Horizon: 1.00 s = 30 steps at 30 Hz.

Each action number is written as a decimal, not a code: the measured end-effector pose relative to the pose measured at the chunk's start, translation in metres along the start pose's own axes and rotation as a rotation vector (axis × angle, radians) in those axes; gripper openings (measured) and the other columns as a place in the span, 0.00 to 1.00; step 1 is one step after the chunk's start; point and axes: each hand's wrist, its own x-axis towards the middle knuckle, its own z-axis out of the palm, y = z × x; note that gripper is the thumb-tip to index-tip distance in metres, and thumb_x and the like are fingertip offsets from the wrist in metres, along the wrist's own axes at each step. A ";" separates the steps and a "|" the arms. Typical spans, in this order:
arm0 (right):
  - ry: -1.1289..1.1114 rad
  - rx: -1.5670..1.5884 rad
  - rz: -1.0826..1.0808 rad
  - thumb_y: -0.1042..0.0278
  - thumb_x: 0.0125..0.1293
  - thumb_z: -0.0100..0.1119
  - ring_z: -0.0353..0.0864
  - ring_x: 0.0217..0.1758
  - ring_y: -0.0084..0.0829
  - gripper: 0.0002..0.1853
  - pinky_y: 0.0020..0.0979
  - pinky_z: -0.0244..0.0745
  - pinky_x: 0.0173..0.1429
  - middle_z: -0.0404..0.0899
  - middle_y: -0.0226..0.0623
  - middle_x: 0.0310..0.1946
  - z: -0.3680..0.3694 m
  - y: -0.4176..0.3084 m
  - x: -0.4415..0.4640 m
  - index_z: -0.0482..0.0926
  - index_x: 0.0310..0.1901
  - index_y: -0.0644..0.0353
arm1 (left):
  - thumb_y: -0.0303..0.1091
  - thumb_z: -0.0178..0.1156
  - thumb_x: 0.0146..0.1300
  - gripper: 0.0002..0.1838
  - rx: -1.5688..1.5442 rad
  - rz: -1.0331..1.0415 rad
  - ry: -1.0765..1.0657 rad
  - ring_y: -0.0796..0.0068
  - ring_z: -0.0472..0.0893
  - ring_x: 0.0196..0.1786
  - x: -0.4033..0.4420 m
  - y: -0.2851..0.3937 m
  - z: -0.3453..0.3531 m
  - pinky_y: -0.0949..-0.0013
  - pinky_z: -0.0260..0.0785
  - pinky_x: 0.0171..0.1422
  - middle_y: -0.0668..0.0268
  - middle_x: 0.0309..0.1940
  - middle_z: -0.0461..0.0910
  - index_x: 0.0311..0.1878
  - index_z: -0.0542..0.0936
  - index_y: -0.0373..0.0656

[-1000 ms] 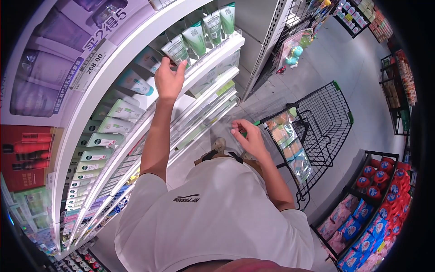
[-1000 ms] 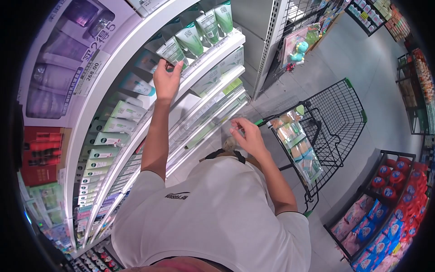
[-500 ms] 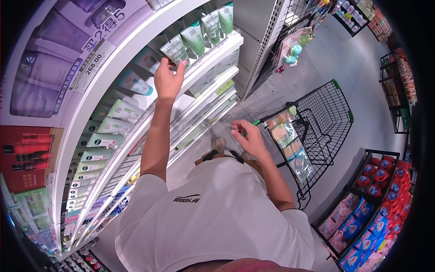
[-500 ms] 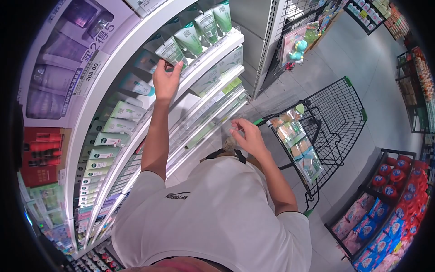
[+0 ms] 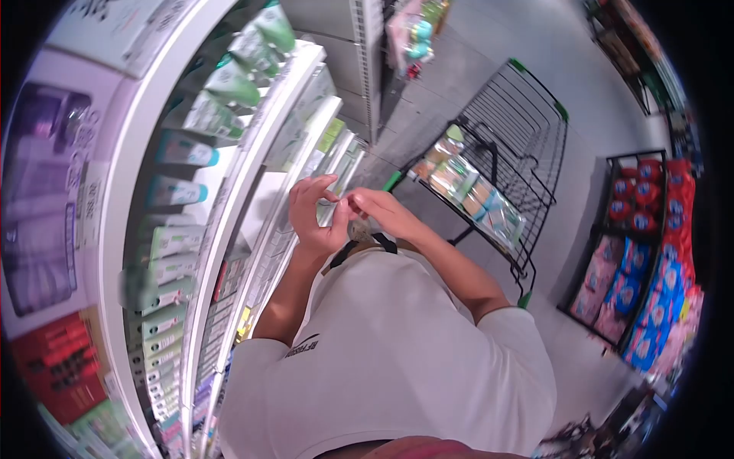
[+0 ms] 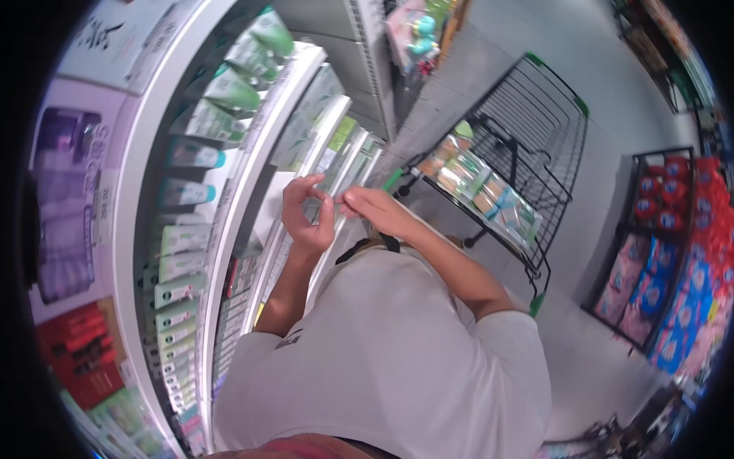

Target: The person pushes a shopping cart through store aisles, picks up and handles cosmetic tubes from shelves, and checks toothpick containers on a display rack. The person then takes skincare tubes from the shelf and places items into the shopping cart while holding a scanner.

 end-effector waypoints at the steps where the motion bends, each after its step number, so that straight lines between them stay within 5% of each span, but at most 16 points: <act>1: -0.009 0.100 0.010 0.53 0.88 0.46 0.81 0.45 0.25 0.23 0.30 0.77 0.54 0.84 0.30 0.39 0.001 0.003 0.000 0.84 0.49 0.66 | 0.26 0.68 0.60 0.24 -0.062 0.000 -0.056 0.65 0.83 0.38 -0.004 0.005 0.012 0.51 0.67 0.70 0.59 0.52 0.87 0.61 0.80 0.39; 4: -0.057 0.278 -0.020 0.54 0.88 0.46 0.79 0.43 0.23 0.23 0.29 0.76 0.52 0.83 0.31 0.39 0.002 -0.008 -0.004 0.83 0.44 0.64 | 0.24 0.66 0.62 0.25 -0.065 0.041 -0.248 0.61 0.85 0.46 -0.011 0.012 0.031 0.54 0.69 0.72 0.55 0.58 0.85 0.64 0.78 0.35; 8: 0.144 0.366 -0.001 0.54 0.87 0.49 0.77 0.41 0.18 0.22 0.26 0.74 0.46 0.82 0.29 0.36 0.000 0.012 -0.018 0.82 0.39 0.63 | 0.26 0.66 0.64 0.24 -0.061 0.153 -0.332 0.56 0.85 0.51 -0.008 0.001 0.048 0.50 0.67 0.74 0.55 0.57 0.85 0.64 0.78 0.36; 13: 0.467 0.225 0.175 0.51 0.82 0.59 0.70 0.27 0.14 0.23 0.25 0.63 0.30 0.77 0.22 0.24 -0.013 0.015 -0.057 0.82 0.33 0.61 | 0.29 0.67 0.65 0.22 -0.203 0.351 -0.378 0.53 0.84 0.53 -0.010 -0.011 0.086 0.46 0.67 0.71 0.55 0.55 0.85 0.62 0.80 0.37; 19: 1.025 0.081 0.122 0.52 0.80 0.61 0.68 0.24 0.15 0.23 0.26 0.62 0.28 0.76 0.24 0.21 -0.048 0.018 -0.147 0.80 0.30 0.61 | 0.35 0.67 0.66 0.17 -0.166 0.245 -0.548 0.49 0.82 0.55 0.004 -0.004 0.145 0.48 0.67 0.69 0.53 0.51 0.85 0.55 0.82 0.37; 21: 1.130 -0.180 0.093 0.51 0.80 0.61 0.71 0.26 0.14 0.23 0.27 0.67 0.30 0.79 0.25 0.23 -0.076 0.033 -0.192 0.80 0.32 0.63 | 0.37 0.68 0.67 0.19 -0.139 0.226 -0.621 0.48 0.82 0.54 0.005 -0.006 0.168 0.50 0.69 0.64 0.53 0.49 0.85 0.55 0.82 0.36; 24: 1.263 -0.290 0.221 0.50 0.79 0.61 0.76 0.27 0.21 0.22 0.32 0.72 0.34 0.82 0.31 0.24 -0.121 0.053 -0.248 0.82 0.35 0.63 | 0.39 0.70 0.66 0.20 -0.097 0.292 -0.700 0.48 0.82 0.51 -0.012 -0.017 0.208 0.49 0.70 0.61 0.53 0.49 0.85 0.56 0.83 0.35; 26: 1.337 -0.617 0.299 0.49 0.77 0.62 0.85 0.32 0.36 0.21 0.39 0.77 0.39 0.86 0.40 0.28 -0.155 0.059 -0.277 0.84 0.37 0.62 | 0.40 0.68 0.69 0.18 -0.020 0.348 -0.785 0.45 0.82 0.52 -0.023 -0.022 0.235 0.48 0.73 0.58 0.50 0.48 0.86 0.54 0.84 0.36; 30: 1.265 -0.940 0.519 0.48 0.75 0.62 0.88 0.43 0.51 0.20 0.48 0.81 0.47 0.88 0.46 0.37 -0.206 0.072 -0.315 0.85 0.42 0.60 | 0.44 0.67 0.70 0.19 0.095 0.330 -0.923 0.45 0.83 0.51 -0.042 -0.024 0.276 0.47 0.74 0.56 0.51 0.45 0.87 0.52 0.85 0.36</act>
